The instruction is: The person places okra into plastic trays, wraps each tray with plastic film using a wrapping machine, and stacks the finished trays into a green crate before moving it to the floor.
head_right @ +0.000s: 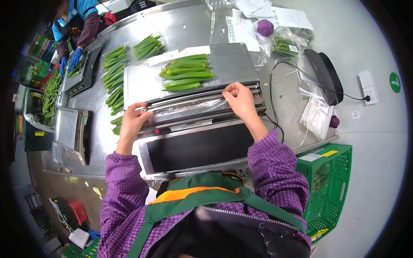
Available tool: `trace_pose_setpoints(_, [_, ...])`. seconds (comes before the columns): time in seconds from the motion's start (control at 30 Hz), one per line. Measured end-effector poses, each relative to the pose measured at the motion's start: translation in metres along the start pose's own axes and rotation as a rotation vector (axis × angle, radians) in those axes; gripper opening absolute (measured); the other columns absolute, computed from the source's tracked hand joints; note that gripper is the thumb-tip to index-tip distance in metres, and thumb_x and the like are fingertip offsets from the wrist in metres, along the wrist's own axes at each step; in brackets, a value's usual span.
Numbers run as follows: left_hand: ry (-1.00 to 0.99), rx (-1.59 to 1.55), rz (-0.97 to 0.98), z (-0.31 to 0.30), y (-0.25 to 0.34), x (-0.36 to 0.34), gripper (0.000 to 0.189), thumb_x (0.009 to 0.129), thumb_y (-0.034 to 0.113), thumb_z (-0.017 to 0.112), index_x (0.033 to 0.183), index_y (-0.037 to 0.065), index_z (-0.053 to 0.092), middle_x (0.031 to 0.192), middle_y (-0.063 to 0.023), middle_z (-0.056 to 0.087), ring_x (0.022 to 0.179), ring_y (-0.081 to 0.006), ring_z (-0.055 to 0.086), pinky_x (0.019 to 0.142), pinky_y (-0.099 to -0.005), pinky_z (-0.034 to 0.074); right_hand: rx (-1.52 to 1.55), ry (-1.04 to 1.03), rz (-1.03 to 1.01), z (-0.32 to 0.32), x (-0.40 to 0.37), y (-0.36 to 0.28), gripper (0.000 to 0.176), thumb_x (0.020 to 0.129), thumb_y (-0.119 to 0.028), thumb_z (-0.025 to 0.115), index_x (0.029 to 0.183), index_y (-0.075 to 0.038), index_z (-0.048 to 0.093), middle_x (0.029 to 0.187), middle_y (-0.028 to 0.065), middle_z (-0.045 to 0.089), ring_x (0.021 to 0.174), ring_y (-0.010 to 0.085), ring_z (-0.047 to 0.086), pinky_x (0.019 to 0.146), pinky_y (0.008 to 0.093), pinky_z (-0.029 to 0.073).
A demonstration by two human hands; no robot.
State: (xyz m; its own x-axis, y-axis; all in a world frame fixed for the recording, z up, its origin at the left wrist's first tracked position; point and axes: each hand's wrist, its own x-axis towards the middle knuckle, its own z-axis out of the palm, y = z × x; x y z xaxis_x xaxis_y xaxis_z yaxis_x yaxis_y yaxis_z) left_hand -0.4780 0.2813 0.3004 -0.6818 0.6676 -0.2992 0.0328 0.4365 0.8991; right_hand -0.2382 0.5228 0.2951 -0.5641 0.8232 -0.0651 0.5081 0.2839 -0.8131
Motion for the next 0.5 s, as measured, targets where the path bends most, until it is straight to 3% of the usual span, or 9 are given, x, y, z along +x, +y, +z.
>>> trace_pose_setpoints(0.07, [-0.076,-0.158,-0.061,-0.018,0.009,-0.026,0.058,0.076,0.005,0.068,0.127,-0.003,0.041,0.065,0.0002,0.058,0.059,-0.0066,0.052,0.052,-0.0189,0.038,0.614,-0.18,0.194,-0.022,-0.004,-0.008,0.012,0.081,-0.012,0.06,0.089,-0.003,0.059,0.058,-0.002,0.051,0.053,0.0102,0.047,0.053,0.0228,0.038])
trace_pose_setpoints(0.1, [-0.07,-0.209,-0.136,-0.021,0.016,-0.041,0.065,0.076,0.004,0.068,0.132,-0.004,0.035,0.063,0.0019,0.055,0.057,-0.0066,0.05,0.053,-0.0195,0.038,0.799,-0.264,0.365,-0.031,-0.008,-0.007,0.014,0.085,-0.009,0.054,0.095,0.0,0.055,0.056,-0.0057,0.038,0.05,0.0055,0.035,0.05,0.0197,0.031])
trace_pose_setpoints(0.2, [-0.245,-0.58,-0.422,-0.022,0.01,-0.06,0.053,0.077,0.011,0.07,0.123,-0.002,0.047,0.07,0.0014,0.054,0.061,-0.009,0.048,0.058,-0.0235,0.039,1.119,-0.521,0.354,-0.043,-0.016,-0.012,0.015,0.086,-0.008,0.049,0.097,0.002,0.053,0.055,-0.0063,0.03,0.049,0.0044,0.028,0.048,0.0204,0.026])
trace_pose_setpoints(0.23, [-0.241,-0.578,-0.416,-0.025,0.016,-0.057,0.053,0.077,0.011,0.07,0.123,-0.002,0.047,0.07,0.0014,0.054,0.061,-0.009,0.048,0.058,-0.0235,0.039,1.173,-0.498,0.282,-0.045,-0.012,-0.02,0.016,0.088,-0.008,0.046,0.097,0.003,0.054,0.055,-0.0066,0.027,0.049,0.0049,0.026,0.048,0.0214,0.025])
trace_pose_setpoints(0.3, [-0.543,-1.004,-0.301,-0.032,0.029,-0.047,0.041,0.079,0.013,0.067,0.115,0.001,0.053,0.073,0.0006,0.053,0.061,-0.0111,0.046,0.058,-0.0249,0.038,1.215,-0.504,0.117,-0.052,-0.001,-0.048,0.018,0.089,-0.009,0.045,0.099,0.003,0.054,0.055,-0.0064,0.026,0.049,0.0056,0.026,0.048,0.0219,0.025])
trace_pose_setpoints(0.33, [-0.566,-0.894,-0.102,-0.04,0.036,-0.034,0.034,0.082,0.02,0.064,0.108,0.001,0.054,0.07,0.001,0.049,0.058,-0.0117,0.042,0.057,-0.0252,0.036,1.248,-0.508,-0.035,-0.055,0.004,-0.061,0.02,0.089,-0.01,0.045,0.101,0.004,0.054,0.055,-0.0062,0.025,0.048,0.0063,0.026,0.048,0.0225,0.025])
trace_pose_setpoints(0.4, [-0.565,-0.975,0.159,-0.049,0.068,-0.007,0.025,0.089,0.023,0.055,0.102,0.002,0.054,0.067,0.002,0.046,0.056,-0.0108,0.039,0.055,-0.024,0.034,1.313,-0.543,-0.318,-0.064,0.032,-0.088,0.027,0.09,-0.011,0.045,0.11,0.005,0.054,0.055,-0.0042,0.037,0.049,0.0082,0.032,0.051,0.0228,0.032])
trace_pose_setpoints(0.47, [-0.651,-1.282,0.336,-0.044,0.108,0.032,0.026,0.094,0.027,0.046,0.101,0.003,0.053,0.065,0.0023,0.044,0.056,-0.0108,0.04,0.057,-0.0256,0.038,1.122,-0.176,-0.351,-0.059,0.055,-0.132,0.032,0.091,-0.011,0.044,0.117,0.007,0.051,0.071,0.006,0.06,0.056,0.0116,0.045,0.059,0.0243,0.041])
trace_pose_setpoints(0.5, [-0.417,-1.25,0.35,-0.032,0.12,0.058,0.025,0.095,0.026,0.044,0.099,0.003,0.055,0.067,0.0008,0.048,0.058,-0.0121,0.045,0.059,-0.0278,0.041,1.048,-0.171,-0.463,-0.048,0.082,-0.132,0.032,0.091,-0.011,0.044,0.119,0.005,0.05,0.085,0.0099,0.062,0.066,0.0135,0.052,0.065,0.0256,0.044])
